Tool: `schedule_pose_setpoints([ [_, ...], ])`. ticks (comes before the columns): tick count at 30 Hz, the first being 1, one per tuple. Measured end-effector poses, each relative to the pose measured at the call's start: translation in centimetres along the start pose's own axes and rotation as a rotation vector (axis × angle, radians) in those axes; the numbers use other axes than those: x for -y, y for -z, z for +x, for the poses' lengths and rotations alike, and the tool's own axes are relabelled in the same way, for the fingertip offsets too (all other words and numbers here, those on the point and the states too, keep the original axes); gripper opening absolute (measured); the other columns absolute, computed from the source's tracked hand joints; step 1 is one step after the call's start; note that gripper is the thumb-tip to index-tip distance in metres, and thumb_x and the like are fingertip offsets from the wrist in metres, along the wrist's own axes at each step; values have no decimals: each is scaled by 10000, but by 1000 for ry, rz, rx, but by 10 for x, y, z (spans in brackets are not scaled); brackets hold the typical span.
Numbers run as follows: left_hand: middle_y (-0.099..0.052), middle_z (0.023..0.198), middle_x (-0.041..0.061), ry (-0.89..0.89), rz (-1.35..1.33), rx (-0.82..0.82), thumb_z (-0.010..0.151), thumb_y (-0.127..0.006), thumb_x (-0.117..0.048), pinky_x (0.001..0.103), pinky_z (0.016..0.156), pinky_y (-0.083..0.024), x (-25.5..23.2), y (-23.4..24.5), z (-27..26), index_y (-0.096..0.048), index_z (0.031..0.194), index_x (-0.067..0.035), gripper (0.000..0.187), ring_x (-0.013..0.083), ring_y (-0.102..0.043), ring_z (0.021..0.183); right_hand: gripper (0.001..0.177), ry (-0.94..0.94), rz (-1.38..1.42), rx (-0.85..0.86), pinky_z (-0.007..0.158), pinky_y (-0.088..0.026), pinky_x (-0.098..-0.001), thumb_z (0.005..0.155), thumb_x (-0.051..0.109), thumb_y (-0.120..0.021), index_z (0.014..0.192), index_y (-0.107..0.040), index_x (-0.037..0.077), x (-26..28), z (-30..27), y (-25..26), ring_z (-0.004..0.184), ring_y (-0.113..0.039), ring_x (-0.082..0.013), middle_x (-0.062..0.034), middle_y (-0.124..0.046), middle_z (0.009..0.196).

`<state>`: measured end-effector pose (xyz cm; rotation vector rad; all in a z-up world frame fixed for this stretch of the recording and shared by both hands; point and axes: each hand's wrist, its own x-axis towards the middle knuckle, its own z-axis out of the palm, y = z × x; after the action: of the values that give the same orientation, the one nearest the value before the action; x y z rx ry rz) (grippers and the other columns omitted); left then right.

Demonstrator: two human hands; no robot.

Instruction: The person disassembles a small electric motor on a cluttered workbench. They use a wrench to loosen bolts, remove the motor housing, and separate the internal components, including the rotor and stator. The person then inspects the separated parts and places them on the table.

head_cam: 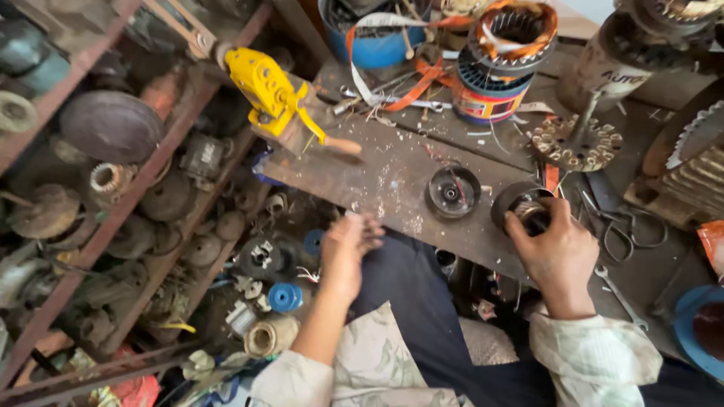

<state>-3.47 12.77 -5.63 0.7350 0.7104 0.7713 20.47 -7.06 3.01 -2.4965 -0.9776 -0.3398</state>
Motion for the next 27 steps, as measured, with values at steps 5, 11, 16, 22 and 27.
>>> schedule_pose_setpoints([
  [5, -709, 867, 67, -75, 230, -425, 956, -683, -306, 299, 662, -549, 47, 147, 43, -708, 1037, -57, 264, 167, -671, 755, 483, 141, -52, -59, 687, -565, -461, 922, 416, -823, 1255, -664, 104, 0, -9, -20, 830, -715, -368, -167, -724, 1043],
  [11, -749, 1026, 164, 84, 1067, -674, 856, -757, -415, 456, 822, -530, 122, 281, -32, -746, 1072, -73, 404, 341, -705, 962, 495, 179, -58, -107, 694, -565, -448, 980, 391, -826, 1347, -620, 130, 0, -13, -42, 917, -699, -356, -153, -656, 1174],
  [16, -802, 983, 169, 248, 1221, -531, 856, -712, -383, 439, 864, -580, 147, 311, -98, -787, 995, -68, 352, 346, -771, 939, 532, 226, -130, -38, 766, -567, -421, 1027, 424, -812, 1362, -571, 89, -4, -23, -33, 968, -686, -338, -142, -629, 1180],
  [22, -782, 976, 179, 396, 1308, -378, 835, -721, -335, 417, 829, -582, 149, 324, -101, -745, 1059, -89, 333, 341, -752, 953, 614, 160, -328, -71, 1034, -505, -467, 977, 405, -760, 1406, -534, 28, 13, -48, -17, 1173, -568, -353, -171, -549, 1287],
  [27, -801, 1015, 99, 374, 1109, -313, 810, -725, -276, 375, 867, -583, 147, 331, -74, -767, 1055, -111, 298, 260, -770, 981, 593, 140, -529, -67, 1090, -414, -498, 874, 429, -742, 1334, -599, 82, 74, -47, -4, 1294, -509, -341, -135, -540, 1324],
])
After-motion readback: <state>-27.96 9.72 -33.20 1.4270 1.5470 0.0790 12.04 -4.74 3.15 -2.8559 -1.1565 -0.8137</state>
